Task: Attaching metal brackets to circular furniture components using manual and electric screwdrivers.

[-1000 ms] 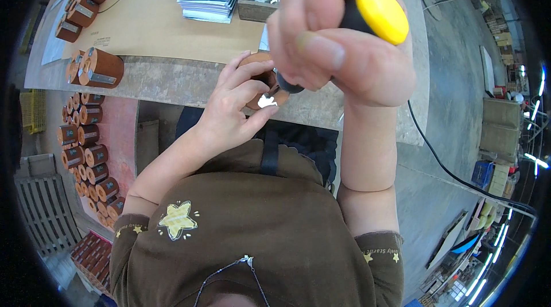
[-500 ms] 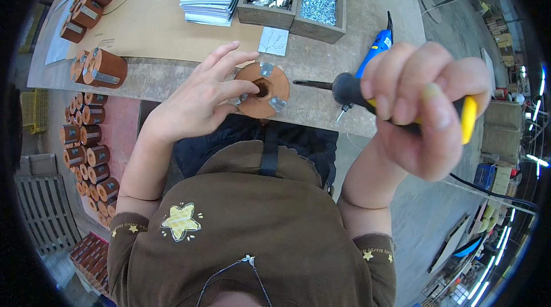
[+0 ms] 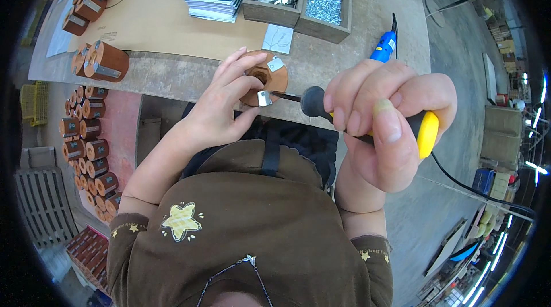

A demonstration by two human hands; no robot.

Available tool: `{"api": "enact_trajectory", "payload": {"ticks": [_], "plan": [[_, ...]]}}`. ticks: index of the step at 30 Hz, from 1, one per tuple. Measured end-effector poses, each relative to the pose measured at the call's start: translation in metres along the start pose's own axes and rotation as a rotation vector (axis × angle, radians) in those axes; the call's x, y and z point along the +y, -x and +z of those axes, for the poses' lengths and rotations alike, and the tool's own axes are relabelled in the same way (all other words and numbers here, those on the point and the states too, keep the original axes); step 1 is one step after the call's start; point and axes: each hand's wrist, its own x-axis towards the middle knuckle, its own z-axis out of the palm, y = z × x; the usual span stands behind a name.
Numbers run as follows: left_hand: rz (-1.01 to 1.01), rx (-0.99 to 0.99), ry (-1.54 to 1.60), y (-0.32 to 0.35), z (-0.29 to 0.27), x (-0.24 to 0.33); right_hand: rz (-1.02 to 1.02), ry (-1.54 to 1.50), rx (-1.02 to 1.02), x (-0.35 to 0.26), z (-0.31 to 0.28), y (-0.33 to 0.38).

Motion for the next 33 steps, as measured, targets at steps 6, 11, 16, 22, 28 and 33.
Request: {"api": "enact_trajectory", "payload": {"ticks": [6,11,16,22,28,33], "plan": [[-0.060,0.132,0.012,0.004,0.011,0.004,0.044,-0.012,-0.002,0.004,0.007,-0.003],[-0.059,0.145,-0.004,0.006,0.012,-0.002,0.060,-0.025,0.006,0.008,0.011,-0.004],[-0.048,0.135,0.014,0.003,0.012,-0.002,0.132,-0.008,-0.085,0.003,0.009,-0.008],[-0.053,0.146,0.025,0.005,0.012,-0.002,0.211,0.026,-0.254,0.000,0.011,-0.021],[-0.056,0.142,0.031,0.005,0.012,-0.002,0.324,-0.048,-0.343,0.008,0.006,-0.036],[-0.059,0.132,0.030,0.002,0.015,-0.003,0.376,-0.192,-0.297,0.017,0.023,-0.041]]}}
